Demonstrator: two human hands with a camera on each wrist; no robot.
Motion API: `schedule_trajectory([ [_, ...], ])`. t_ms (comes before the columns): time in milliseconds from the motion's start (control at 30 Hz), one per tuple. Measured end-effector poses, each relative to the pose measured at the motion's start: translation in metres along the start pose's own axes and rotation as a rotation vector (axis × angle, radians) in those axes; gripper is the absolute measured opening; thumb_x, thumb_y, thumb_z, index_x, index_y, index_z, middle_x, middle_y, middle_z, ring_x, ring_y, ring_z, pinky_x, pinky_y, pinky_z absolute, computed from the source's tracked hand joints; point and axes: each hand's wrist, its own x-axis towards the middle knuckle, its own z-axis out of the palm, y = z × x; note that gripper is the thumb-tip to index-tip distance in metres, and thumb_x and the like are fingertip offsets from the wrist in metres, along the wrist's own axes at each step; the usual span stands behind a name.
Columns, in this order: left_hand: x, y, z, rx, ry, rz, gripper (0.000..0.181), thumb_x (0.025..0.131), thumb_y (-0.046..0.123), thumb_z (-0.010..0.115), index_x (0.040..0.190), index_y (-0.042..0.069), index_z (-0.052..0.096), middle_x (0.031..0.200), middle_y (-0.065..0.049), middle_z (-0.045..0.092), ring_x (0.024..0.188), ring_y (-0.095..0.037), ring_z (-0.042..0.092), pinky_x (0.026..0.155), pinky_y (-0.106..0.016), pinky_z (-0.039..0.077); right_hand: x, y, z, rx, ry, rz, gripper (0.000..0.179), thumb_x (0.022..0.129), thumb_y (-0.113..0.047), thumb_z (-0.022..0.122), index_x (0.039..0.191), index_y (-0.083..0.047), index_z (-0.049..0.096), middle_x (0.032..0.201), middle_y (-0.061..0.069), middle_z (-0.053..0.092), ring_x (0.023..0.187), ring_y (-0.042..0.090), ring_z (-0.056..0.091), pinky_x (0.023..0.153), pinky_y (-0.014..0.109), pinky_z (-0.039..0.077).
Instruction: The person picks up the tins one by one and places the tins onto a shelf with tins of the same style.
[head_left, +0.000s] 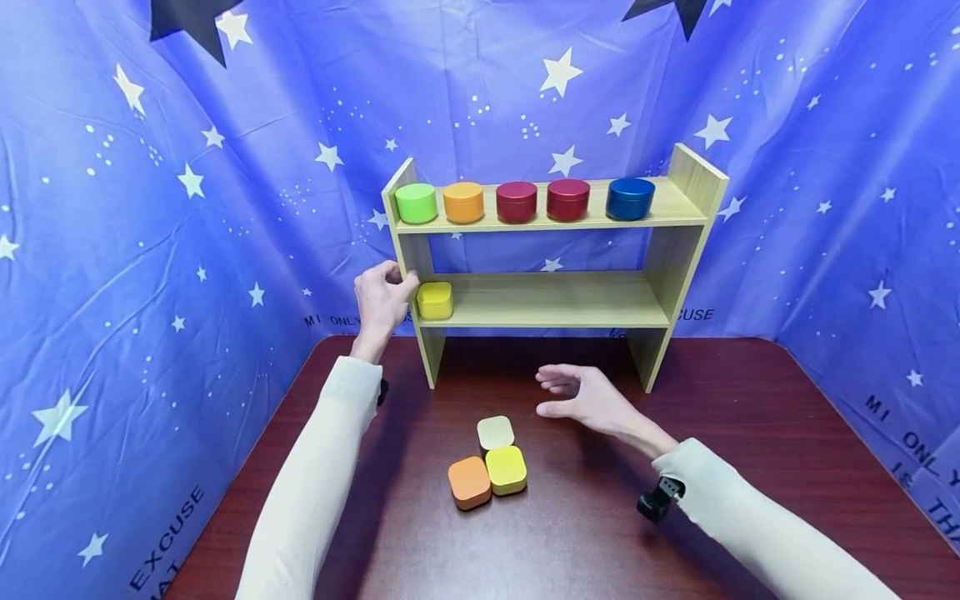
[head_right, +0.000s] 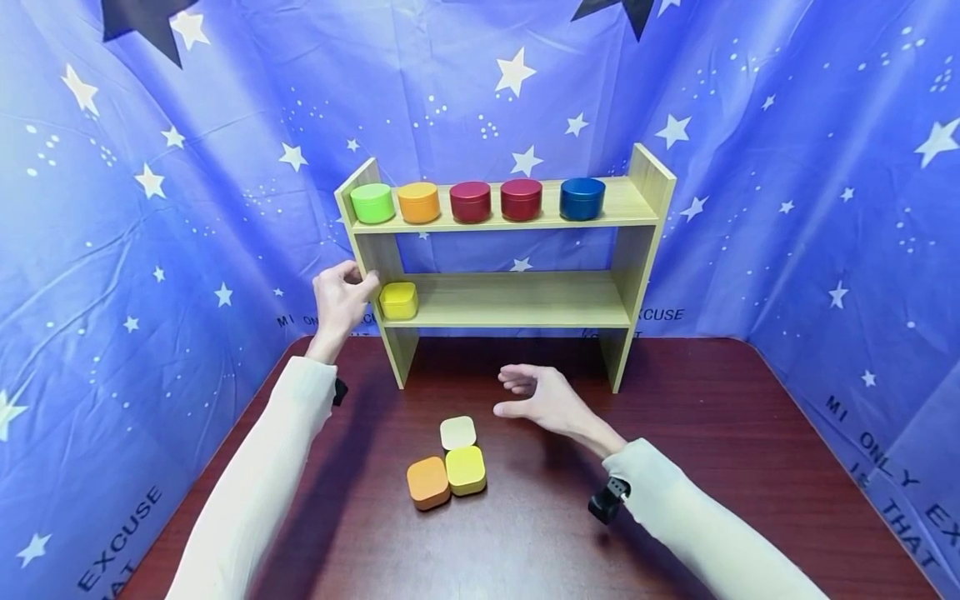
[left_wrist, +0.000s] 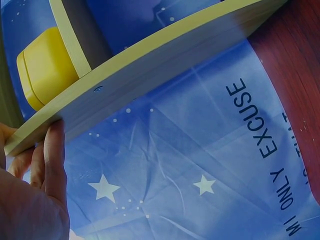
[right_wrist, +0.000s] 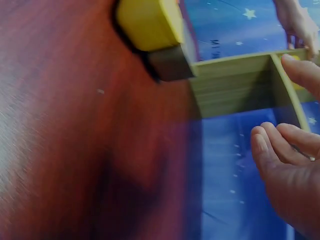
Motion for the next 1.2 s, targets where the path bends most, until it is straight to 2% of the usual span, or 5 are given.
schedule_trajectory([
  [233, 0.000, 0.000, 0.000, 0.012, -0.007, 0.000, 0.021, 0.087, 0.021, 0.075, 0.083, 0.001, 0.079, 0.080, -0.021, 0.076, 0.080, -0.037, 0.068, 0.077, -0.038, 0.047, 0.000, 0.016, 0.025, 0.021, -0.095, 0.009, 0.065, 0.091, -0.011, 0.085, 0.145, 0.013, 0.059, 0.140, 0.036, 0.068, 0.129, 0.053, 0.067, 0.113, 0.059, 0.053],
  [600, 0.000, -0.001, 0.000, 0.005, -0.012, -0.012, 0.021, 0.087, 0.022, 0.075, 0.083, 0.002, 0.079, 0.080, -0.020, 0.076, 0.083, -0.038, 0.070, 0.080, -0.040, 0.048, 0.000, 0.028, 0.057, 0.019, -0.189, -0.004, 0.065, 0.090, -0.012, 0.086, 0.142, 0.016, 0.060, 0.135, 0.032, 0.073, 0.123, 0.042, 0.073, 0.111, 0.048, 0.058],
  [800, 0.000, -0.001, 0.000, 0.012, -0.018, -0.022, 0.021, 0.088, 0.023, 0.075, 0.085, 0.002, 0.080, 0.082, -0.020, 0.078, 0.084, -0.038, 0.071, 0.080, -0.039, 0.047, 0.002, 0.032, 0.070, -0.012, -0.197, 0.021, 0.064, 0.087, -0.013, 0.086, 0.142, 0.011, 0.063, 0.136, 0.027, 0.074, 0.122, 0.035, 0.074, 0.110, 0.045, 0.059],
  [1067, 0.001, -0.001, -0.001, 0.012, -0.018, -0.022, 0.021, 0.087, 0.022, 0.074, 0.085, 0.002, 0.080, 0.082, -0.021, 0.078, 0.084, -0.038, 0.071, 0.080, -0.039, 0.048, 0.013, 0.031, 0.077, -0.017, -0.178, 0.050, 0.064, 0.086, -0.013, 0.087, 0.142, 0.008, 0.065, 0.137, 0.024, 0.074, 0.124, 0.035, 0.074, 0.109, 0.048, 0.059],
  [1200, 0.001, -0.001, 0.000, 0.011, -0.015, -0.010, 0.021, 0.087, 0.022, 0.074, 0.084, 0.002, 0.079, 0.081, -0.020, 0.077, 0.082, -0.037, 0.070, 0.078, -0.038, 0.047, 0.016, 0.030, 0.082, -0.017, -0.168, 0.056, 0.061, 0.085, -0.012, 0.086, 0.140, 0.008, 0.067, 0.130, 0.022, 0.077, 0.119, 0.029, 0.075, 0.102, 0.039, 0.062],
])
